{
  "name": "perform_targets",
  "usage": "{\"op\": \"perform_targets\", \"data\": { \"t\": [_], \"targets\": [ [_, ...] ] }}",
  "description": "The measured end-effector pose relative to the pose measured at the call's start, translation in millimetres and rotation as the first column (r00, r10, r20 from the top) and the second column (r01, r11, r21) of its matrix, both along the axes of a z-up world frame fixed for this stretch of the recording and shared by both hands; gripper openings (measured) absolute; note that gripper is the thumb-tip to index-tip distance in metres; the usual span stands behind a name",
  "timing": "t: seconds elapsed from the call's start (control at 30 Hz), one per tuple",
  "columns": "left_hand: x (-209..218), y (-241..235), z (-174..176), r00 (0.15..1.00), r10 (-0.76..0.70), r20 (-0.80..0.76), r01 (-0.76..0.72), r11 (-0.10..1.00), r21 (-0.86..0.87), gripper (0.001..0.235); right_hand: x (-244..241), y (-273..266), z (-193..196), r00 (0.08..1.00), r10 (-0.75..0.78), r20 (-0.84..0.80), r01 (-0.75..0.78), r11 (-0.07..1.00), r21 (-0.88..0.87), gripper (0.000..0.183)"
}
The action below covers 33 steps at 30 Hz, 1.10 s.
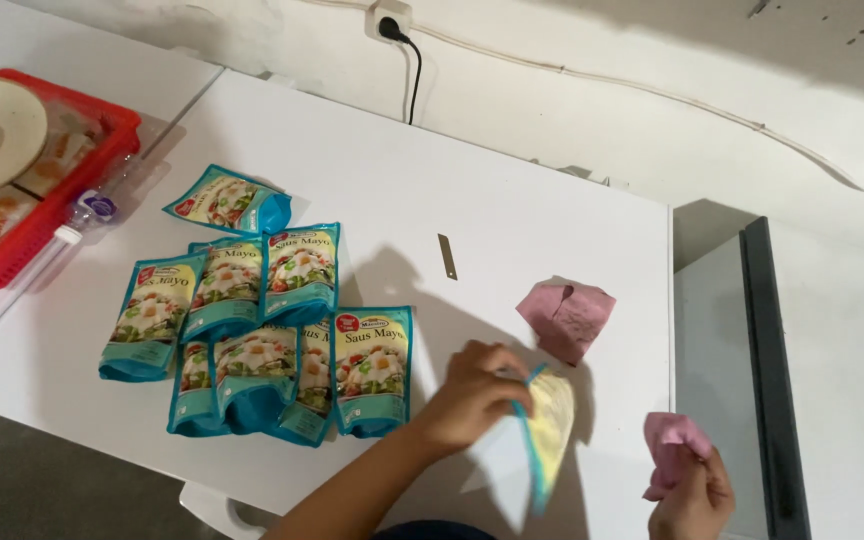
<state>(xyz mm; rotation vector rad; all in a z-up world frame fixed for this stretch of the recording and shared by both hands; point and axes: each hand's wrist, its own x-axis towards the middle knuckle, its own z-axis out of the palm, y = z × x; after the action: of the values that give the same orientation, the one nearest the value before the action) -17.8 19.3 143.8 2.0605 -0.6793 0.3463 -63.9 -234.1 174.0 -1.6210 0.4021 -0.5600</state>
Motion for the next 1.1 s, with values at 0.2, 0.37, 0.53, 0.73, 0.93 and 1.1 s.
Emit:
{"op": "perform_targets", "data": {
  "t": [0.2, 0.37, 0.53, 0.73, 0.93, 1.1],
  "targets": [
    [-34, 39, -82, 0.910, 0.391, -0.139, -0.277, 0.822, 0.497, 0.023, 6, 11, -64, 0.972, 0.209, -0.106, -0.221, 0.967, -0.129, 0.024],
    [-25, 11, -77, 0.969, 0.226, -0.103, -0.140, 0.837, 0.529, 0.051, 9, 33, -104, 0.968, 0.229, -0.100, -0.243, 0.768, -0.592, 0.024],
    [4, 0, -124, 0.978, 0.207, -0.016, -0.184, 0.899, 0.398, 0.061, 3, 49, -111, 0.982, 0.108, -0.152, -0.168, 0.866, -0.471, 0.042],
    [-16, -2, -116, 0.979, 0.132, 0.155, -0.194, 0.832, 0.519, 0.052, 13, 37, -172, 0.989, 0.093, -0.119, -0.151, 0.556, -0.817, 0.039],
    [-52, 4, -76, 0.985, -0.055, -0.165, 0.158, 0.682, 0.715, 0.029, 86, 34, -136, 0.866, 0.455, -0.206, -0.395, 0.373, -0.840, 0.059],
    [-18, 8, -43, 0.997, 0.063, -0.040, -0.029, 0.822, 0.569, 0.024, 120, 64, -99, 0.861, 0.485, -0.155, -0.213, 0.066, -0.975, 0.046]
  ]
}}
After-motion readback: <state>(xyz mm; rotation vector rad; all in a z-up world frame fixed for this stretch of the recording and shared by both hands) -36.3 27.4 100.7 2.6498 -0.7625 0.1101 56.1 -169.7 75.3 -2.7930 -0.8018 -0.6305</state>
